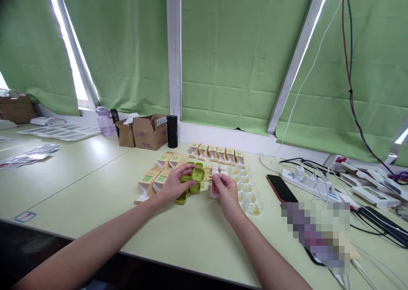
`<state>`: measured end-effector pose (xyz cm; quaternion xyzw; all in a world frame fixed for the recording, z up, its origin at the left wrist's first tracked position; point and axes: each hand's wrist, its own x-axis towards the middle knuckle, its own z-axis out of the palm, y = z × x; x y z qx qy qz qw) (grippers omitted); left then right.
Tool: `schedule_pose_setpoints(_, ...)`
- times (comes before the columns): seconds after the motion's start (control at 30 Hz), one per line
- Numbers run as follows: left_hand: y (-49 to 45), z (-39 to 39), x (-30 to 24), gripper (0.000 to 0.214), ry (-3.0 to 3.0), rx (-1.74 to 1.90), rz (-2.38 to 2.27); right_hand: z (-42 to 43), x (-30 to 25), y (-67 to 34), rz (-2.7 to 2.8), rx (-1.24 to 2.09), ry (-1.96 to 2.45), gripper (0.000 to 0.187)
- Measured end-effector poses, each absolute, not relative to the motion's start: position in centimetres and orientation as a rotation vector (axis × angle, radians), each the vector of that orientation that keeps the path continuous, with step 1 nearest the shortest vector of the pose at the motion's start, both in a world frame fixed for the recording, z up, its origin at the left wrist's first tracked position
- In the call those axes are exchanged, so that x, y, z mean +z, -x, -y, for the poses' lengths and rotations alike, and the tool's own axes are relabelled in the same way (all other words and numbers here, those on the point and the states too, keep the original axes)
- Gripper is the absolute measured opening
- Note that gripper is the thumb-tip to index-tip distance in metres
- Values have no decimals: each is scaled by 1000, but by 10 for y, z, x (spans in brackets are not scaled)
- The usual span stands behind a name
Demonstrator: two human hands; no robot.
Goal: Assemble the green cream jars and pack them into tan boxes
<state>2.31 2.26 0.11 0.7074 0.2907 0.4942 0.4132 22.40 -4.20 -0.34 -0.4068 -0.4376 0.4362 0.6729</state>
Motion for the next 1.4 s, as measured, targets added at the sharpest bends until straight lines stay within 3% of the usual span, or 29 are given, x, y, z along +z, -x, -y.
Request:
schedule_pose_setpoints(0.23,-23,-22,1,52,-1823,1236,-743,46,-1,-223,976,1059,847,46)
schedule_pose_setpoints(0.63,-26,-17,3,48,-1840,1217,-698,48,-4,-217,1153,762,872,28)
schedule_pose_setpoints(0.83,-26,-13,3,48,-1881,1218,-649,55,-3,-217,1435,371,969,15)
schedule_pose_setpoints(1.1,-25,-9,1,48,-1987,1235,-571,52,-5,-221,1693,-252,982,13)
schedule_pose_setpoints(1.4,-25,-8,1,48,-2087,1265,-555,48,-9,-222,1776,-527,1000,9)
